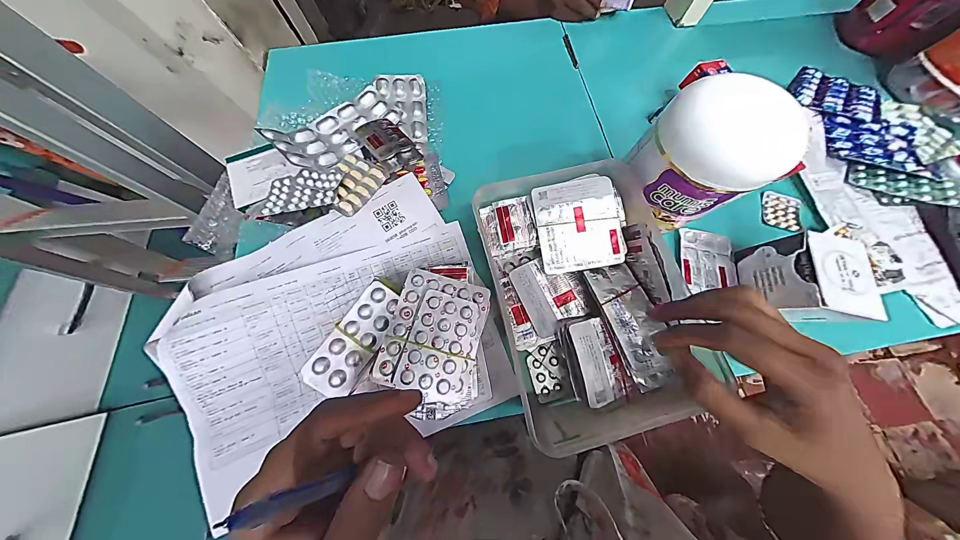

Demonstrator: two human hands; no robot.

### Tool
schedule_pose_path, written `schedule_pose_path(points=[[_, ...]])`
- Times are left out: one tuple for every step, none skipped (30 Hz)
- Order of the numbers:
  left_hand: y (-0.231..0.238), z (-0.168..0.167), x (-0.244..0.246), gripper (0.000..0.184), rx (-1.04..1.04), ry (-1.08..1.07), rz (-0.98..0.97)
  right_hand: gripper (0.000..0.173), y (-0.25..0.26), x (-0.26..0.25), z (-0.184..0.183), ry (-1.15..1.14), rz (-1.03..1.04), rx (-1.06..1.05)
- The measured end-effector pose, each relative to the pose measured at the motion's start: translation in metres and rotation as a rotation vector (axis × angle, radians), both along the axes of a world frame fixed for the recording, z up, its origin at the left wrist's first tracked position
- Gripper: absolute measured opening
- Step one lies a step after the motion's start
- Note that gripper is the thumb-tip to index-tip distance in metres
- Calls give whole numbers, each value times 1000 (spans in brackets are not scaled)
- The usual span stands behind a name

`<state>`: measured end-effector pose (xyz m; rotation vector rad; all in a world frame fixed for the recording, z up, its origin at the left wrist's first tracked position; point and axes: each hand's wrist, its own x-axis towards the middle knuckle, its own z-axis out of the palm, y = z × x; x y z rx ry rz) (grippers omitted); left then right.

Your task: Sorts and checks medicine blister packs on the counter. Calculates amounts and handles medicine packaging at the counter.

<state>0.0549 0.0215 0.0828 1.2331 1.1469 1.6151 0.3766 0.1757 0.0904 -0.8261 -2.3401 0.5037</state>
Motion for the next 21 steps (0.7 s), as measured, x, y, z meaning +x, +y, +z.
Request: schedule_pose_path(points=[[1,-1,1,23,2,-3,-5,23,1,-2,4,-103,29,2],[2,-2,2,23,3,-2,-10,32,3,-4,8,-213,58,7],[3,-3,2,23,2,1,-18,44,6,-6,11,-319,86,22],[3,-4,3,23,-3,4,-27,54,10,-9,14,-416,110,39],[3,-4,3,23,-7,6,-36,62,13,-13,17,-499,135,61],[3,-4,3,23,-10,3,-44,67,15,-17,21,-565,158,78],[2,-4,3,23,-14,0,-50,70,16,-20,24,-613,175,86],[1,-5,2,23,-17,-9,-52,73,17,-24,29,-643,193,87],[1,-5,1,23,-16,-20,-55,70,18,-25,34,-651,216,87],[1,-6,0,23,-16,-28,-60,63,22,-25,39,-629,245,83],[1,-7,-1,23,-20,-31,-67,52,26,-21,45,-582,269,79],[0,-8,-2,23,-22,-37,-76,43,31,-17,50,-525,280,66],[0,-9,-3,23,-21,-47,-90,36,36,-13,55,-464,274,44],[0,-10,-4,24,-21,-57,-102,31,40,-10,59,-402,251,34],[0,-11,-5,24,-24,-61,-115,29,42,-9,63,-352,225,41],[0,-12,-5,24,-30,-63,-126,28,43,-9,66,-314,202,57],[1,-12,-5,24,-39,-66,-137,28,43,-10,68,-291,177,79],[1,-13,-5,24,-46,-72,-151,28,42,-11,70,-272,147,108],[1,-12,-5,25,-52,-80,-173,28,41,-12,70,-259,117,138],[2,-12,-3,25,-59,-91,-201,29,39,-12,70,-249,87,161],[4,-12,0,26,-66,-102,-233,29,38,-12,70,-237,66,181]])
